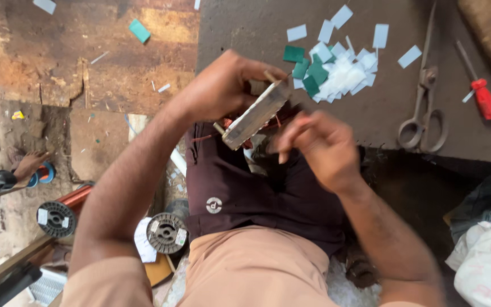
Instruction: The person places copper wire coils into the slots of a metal motor stator, inserting white and green plastic strips as insulators and securing components with tape.
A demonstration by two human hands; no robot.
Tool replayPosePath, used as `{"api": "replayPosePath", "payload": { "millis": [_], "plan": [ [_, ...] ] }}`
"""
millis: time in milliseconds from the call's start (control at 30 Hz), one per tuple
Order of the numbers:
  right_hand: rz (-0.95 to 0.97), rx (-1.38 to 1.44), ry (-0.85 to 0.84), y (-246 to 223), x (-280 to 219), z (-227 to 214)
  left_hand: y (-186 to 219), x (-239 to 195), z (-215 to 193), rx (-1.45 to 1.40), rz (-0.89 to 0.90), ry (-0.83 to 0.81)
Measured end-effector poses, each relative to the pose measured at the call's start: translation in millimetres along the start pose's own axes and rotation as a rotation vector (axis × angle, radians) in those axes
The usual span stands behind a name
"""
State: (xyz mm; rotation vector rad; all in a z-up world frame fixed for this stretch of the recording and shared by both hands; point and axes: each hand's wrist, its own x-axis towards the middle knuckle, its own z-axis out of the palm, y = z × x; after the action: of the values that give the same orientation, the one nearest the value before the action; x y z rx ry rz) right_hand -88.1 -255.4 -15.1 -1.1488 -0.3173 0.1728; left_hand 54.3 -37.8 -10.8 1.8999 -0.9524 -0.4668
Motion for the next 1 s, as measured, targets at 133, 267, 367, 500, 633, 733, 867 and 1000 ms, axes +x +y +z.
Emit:
{"api": "replayPosePath", "payload": {
  "millis": [133, 267, 367, 500, 633, 733, 867, 1000],
  "plan": [
    [-0.231, -1.137, -0.287, -4, 10, 8, 9, 7, -1, -0.061, -0.063, -0.066],
    [-0.278, -1.032, -0.032, 4, 12, 21, 12, 3, 1, -0.082, -0.070, -0.017],
    [-0.280, -1.008, 0.167, 10, 10, 25, 9, 11, 3, -0.108, -0.076, 0.008],
    [-0.370, -1.191, 0.262, 8, 15, 33, 8, 17, 1, -0.118, -0.136, -0.018],
    [-0.258, -1.181, 0.266, 7, 16, 36, 11, 5, -4, -0.092, -0.014, 0.069],
    [-0.126, -1.088, 0.252, 5, 13, 31, 21, -9, -10, 0.199, -0.072, 0.135],
    [-0.094, -1.038, 0.189, -3, 14, 21, 29, -18, -11, -0.051, -0.656, 0.037],
    [-0.101, -1.084, 0.129, -5, 13, 17, 25, -28, -6, -0.261, -0.670, 0.105]
  ]
}}
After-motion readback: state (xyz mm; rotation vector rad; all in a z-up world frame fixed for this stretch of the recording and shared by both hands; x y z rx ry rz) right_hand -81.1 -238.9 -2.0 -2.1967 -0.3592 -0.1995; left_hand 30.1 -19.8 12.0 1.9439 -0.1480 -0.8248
